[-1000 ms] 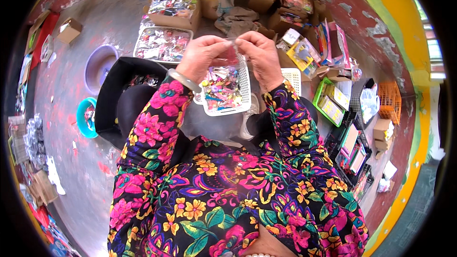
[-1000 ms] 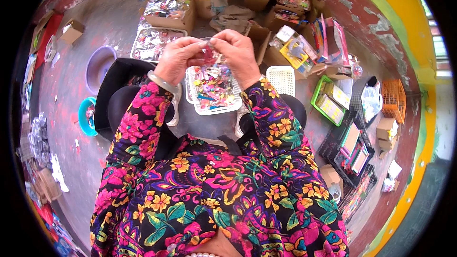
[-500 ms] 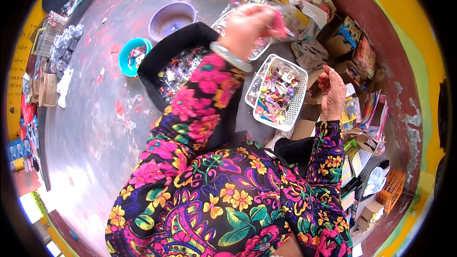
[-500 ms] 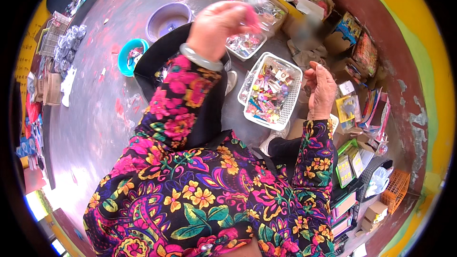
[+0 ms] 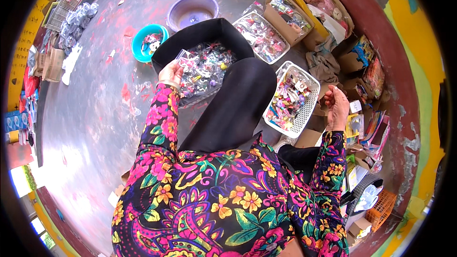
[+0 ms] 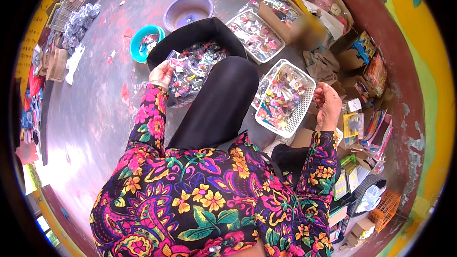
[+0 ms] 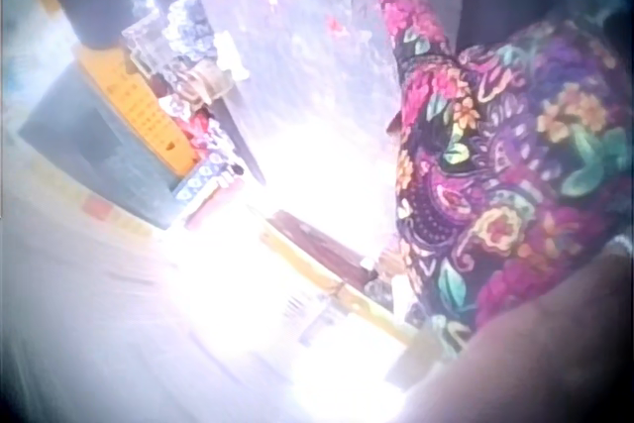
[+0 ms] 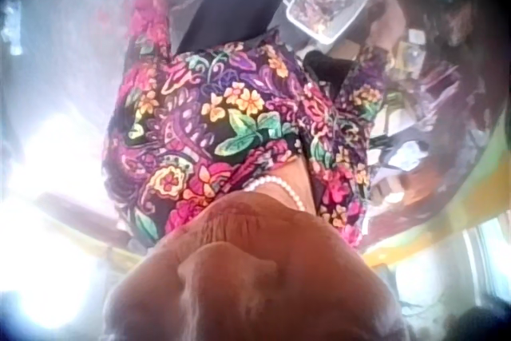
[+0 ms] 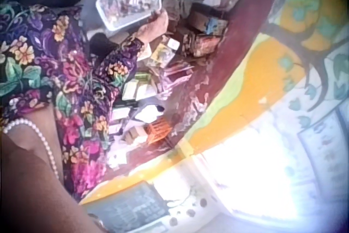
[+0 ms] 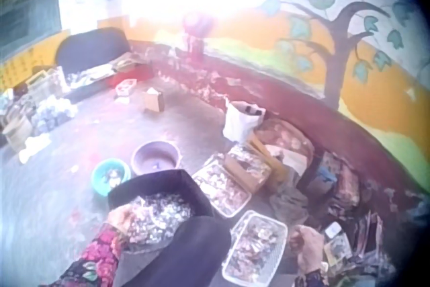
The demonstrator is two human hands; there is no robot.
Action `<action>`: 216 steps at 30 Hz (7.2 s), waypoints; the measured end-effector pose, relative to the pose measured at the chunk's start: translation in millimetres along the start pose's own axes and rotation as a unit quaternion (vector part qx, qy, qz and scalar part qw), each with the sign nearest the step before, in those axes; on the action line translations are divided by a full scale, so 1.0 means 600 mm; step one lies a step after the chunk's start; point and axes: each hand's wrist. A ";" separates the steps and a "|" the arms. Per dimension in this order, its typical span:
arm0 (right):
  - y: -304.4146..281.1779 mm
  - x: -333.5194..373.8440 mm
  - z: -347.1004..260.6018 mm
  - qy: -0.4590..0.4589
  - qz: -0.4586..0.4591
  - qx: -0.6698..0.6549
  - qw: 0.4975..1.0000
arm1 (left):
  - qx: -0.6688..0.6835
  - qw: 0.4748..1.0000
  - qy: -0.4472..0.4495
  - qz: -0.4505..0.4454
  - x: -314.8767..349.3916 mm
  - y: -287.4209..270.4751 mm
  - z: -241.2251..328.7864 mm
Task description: The person sits on the floor and sorts small colorful craft items from a white basket into small clear plastic bags. They pick up items, place them into bags, and seal the bags one by one.
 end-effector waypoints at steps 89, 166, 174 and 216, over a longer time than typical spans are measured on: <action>-0.326 0.185 0.195 0.012 0.320 -0.183 0.929 | -0.765 0.142 0.234 -0.583 0.312 0.490 -0.205; -0.026 0.041 -0.080 -0.001 -0.319 0.007 0.948 | -0.366 0.747 -0.028 -0.555 0.326 0.555 -0.216; -0.031 0.027 -0.074 -0.041 -0.086 0.012 0.995 | -0.392 0.709 0.382 -0.445 0.341 0.570 -0.210; 0.037 0.046 -0.047 -0.285 0.041 0.465 0.837 | -0.296 0.803 -0.076 -0.511 0.352 0.552 -0.220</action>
Point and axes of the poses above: each hand's wrist, its own x-axis away from the middle knuckle, its own y-axis out of the palm, z = x × y, and after that the axes turned 8 degrees about -z, right-handed
